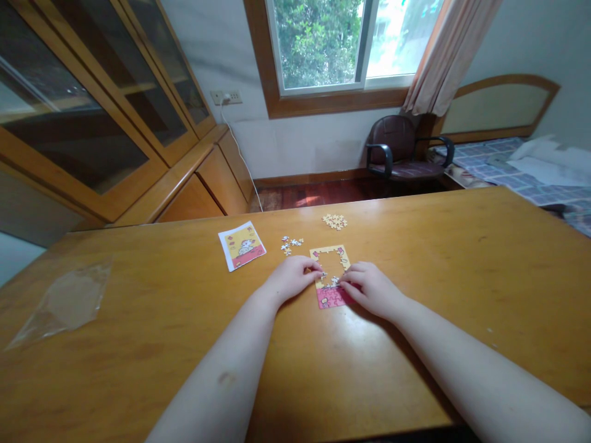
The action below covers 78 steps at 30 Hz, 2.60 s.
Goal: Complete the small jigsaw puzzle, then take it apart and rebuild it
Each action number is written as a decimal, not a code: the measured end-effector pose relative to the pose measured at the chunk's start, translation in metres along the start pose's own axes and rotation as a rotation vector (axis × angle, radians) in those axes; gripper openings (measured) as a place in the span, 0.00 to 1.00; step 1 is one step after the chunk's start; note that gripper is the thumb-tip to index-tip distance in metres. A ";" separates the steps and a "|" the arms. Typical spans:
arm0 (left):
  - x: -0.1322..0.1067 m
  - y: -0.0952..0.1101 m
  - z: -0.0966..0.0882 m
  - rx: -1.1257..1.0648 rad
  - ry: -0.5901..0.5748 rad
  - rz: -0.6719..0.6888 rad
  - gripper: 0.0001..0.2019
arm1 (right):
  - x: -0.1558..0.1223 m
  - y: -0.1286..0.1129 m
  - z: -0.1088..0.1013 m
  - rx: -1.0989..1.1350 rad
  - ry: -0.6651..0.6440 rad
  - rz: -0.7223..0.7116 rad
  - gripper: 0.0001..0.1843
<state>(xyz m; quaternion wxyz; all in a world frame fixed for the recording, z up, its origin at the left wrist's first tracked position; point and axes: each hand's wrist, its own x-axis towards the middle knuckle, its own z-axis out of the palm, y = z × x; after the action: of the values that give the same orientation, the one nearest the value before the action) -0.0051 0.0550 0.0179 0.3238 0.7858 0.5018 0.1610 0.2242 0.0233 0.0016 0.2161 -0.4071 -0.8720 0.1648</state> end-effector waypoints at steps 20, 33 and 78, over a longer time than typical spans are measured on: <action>0.001 0.006 0.009 0.245 -0.114 0.102 0.08 | -0.001 -0.002 0.000 -0.030 -0.017 0.003 0.13; -0.006 0.006 -0.002 0.283 -0.100 0.096 0.06 | -0.007 -0.017 -0.001 -0.043 -0.137 -0.052 0.14; -0.002 0.009 0.004 0.313 -0.090 -0.009 0.09 | -0.006 -0.017 -0.001 -0.082 -0.150 0.023 0.16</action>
<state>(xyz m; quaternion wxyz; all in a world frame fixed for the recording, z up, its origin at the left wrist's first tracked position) 0.0026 0.0495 0.0214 0.2201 0.8309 0.5092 0.0443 0.2176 0.0086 0.0089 0.1312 -0.4121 -0.8870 0.1617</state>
